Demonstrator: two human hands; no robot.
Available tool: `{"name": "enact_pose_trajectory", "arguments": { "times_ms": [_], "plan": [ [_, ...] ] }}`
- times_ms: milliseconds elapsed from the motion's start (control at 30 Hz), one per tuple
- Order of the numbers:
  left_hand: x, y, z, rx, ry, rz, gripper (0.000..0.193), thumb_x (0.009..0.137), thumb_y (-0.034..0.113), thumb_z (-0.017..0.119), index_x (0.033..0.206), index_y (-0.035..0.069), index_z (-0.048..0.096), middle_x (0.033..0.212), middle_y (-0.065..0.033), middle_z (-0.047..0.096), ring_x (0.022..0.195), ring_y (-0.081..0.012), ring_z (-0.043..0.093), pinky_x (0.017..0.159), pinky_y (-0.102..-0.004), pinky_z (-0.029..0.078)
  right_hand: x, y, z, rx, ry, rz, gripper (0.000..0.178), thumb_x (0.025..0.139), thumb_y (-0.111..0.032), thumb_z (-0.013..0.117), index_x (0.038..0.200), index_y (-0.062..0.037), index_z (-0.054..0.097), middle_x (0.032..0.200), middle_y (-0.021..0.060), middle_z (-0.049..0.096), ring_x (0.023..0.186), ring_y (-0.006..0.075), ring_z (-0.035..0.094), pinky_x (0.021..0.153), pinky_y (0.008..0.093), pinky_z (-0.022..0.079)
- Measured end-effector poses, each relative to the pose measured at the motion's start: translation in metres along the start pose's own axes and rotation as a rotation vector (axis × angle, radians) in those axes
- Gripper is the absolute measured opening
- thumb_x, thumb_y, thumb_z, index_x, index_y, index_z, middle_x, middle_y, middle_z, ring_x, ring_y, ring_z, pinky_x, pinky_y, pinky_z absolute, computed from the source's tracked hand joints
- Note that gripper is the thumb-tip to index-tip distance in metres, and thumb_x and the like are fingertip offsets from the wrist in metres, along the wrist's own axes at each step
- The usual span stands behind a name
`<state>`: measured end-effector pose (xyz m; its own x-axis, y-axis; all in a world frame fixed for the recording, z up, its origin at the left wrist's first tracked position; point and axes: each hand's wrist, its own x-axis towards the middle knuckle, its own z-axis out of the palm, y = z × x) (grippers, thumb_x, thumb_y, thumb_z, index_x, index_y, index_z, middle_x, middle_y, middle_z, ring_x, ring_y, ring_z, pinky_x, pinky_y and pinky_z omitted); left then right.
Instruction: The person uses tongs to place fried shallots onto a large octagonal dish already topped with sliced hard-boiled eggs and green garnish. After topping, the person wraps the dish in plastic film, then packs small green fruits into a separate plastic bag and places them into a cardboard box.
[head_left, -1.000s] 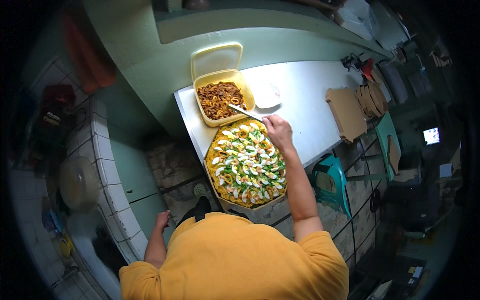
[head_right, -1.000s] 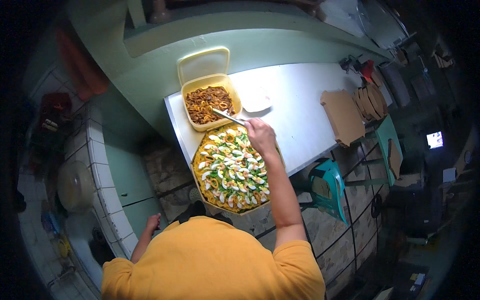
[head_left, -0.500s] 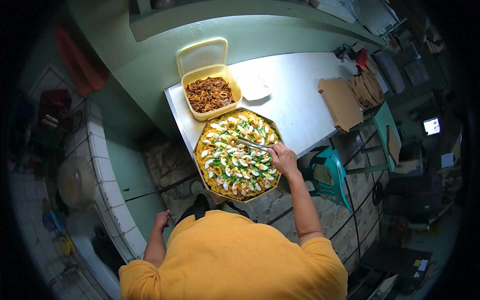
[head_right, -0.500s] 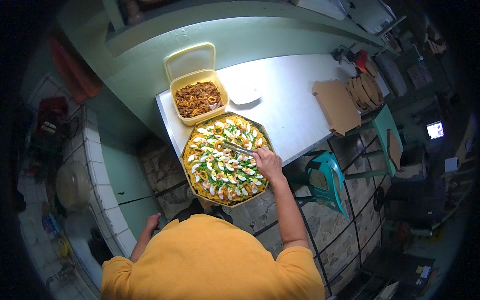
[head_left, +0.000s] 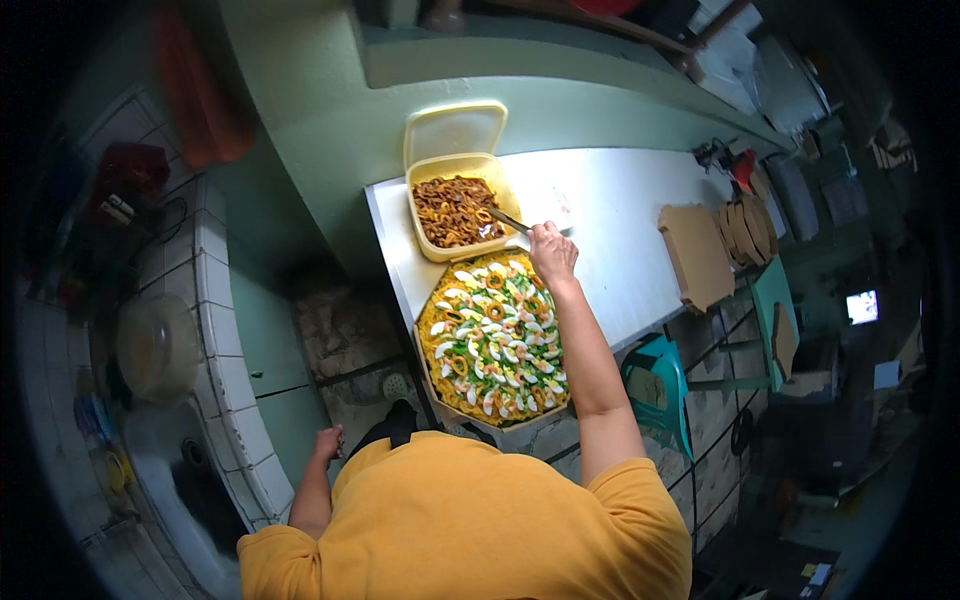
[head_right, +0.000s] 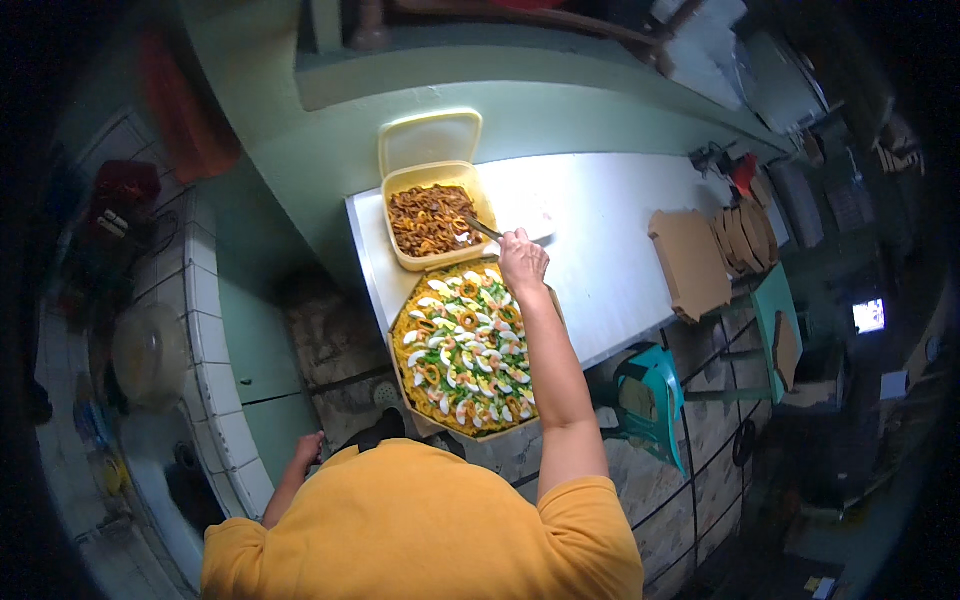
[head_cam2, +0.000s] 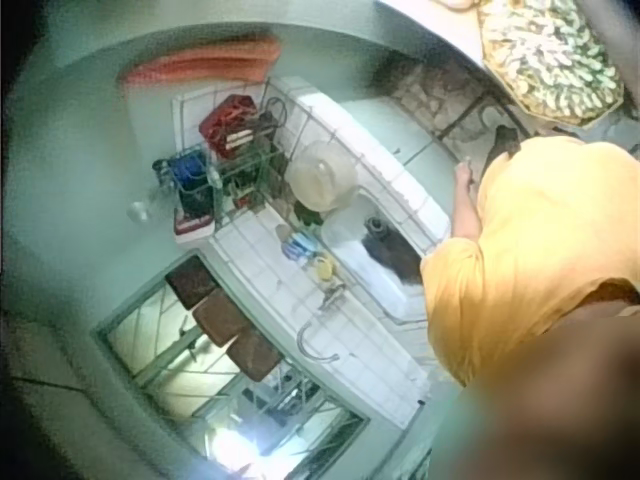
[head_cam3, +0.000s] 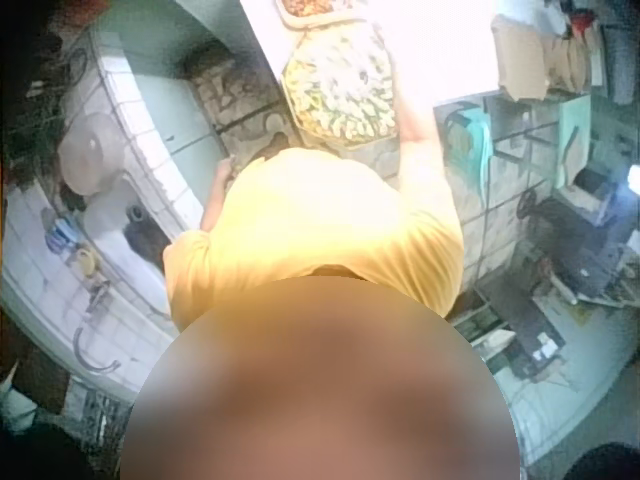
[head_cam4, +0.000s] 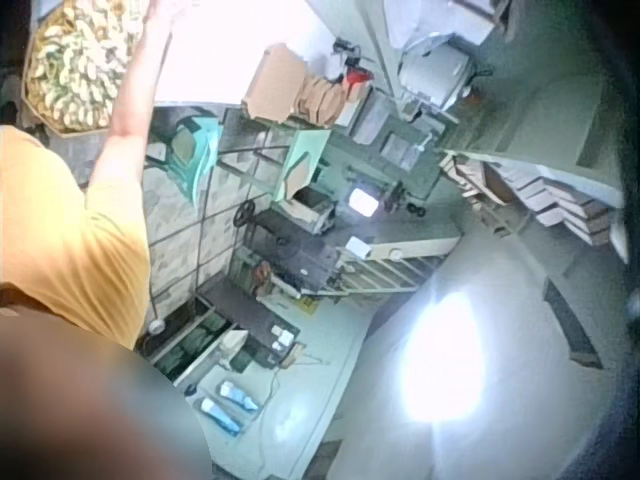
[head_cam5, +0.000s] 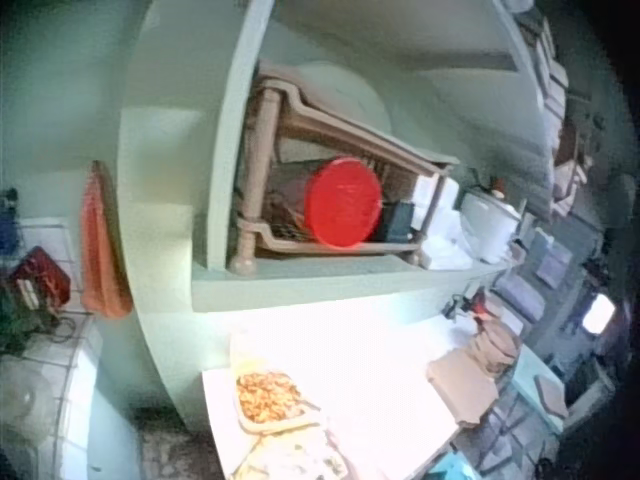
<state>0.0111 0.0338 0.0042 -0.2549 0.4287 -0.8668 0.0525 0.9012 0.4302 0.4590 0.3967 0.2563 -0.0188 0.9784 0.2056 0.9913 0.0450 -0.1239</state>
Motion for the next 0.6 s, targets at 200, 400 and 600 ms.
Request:
{"name": "enact_pose_trajectory", "arguments": {
  "times_ms": [200,400,600],
  "plan": [
    [0.008,-0.002,-0.024,0.009,0.028,-0.01,0.037,0.093,0.037,0.059,0.069,0.009,0.053,0.055,-0.003,0.048,0.042,-0.0164,0.048,0.042,-0.0339,0.045,0.038,-0.006,0.011,-0.114,-0.106,-0.054,0.024,0.092,-0.029,0.056,0.093,-0.0088,0.068,0.098,0.0106,0.065,0.084,0.0357,0.066,0.074,0.0491,0.052],
    [0.019,0.001,-0.037,0.073,-0.002,-0.08,0.039,0.092,0.037,0.058,0.068,0.007,0.052,0.055,-0.0044,0.048,0.043,-0.0177,0.048,0.043,-0.0349,0.047,0.025,0.003,-0.009,0.019,-0.002,-0.016,0.021,0.093,-0.028,0.055,0.092,-0.0115,0.068,0.098,0.0076,0.065,0.085,0.0327,0.065,0.075,0.046,0.051],
    [0.036,0.028,-0.038,0.068,0.003,0.072,0.039,0.091,0.038,0.06,0.068,0.007,0.053,0.055,-0.0036,0.047,0.043,-0.0177,0.048,0.043,-0.0353,0.046,-0.019,0.001,-0.046,0.275,0.129,-0.032,0.021,0.093,-0.026,0.055,0.092,-0.011,0.069,0.09,0.0082,0.066,0.082,0.0321,0.065,0.073,0.0417,0.05]
  ]
}}
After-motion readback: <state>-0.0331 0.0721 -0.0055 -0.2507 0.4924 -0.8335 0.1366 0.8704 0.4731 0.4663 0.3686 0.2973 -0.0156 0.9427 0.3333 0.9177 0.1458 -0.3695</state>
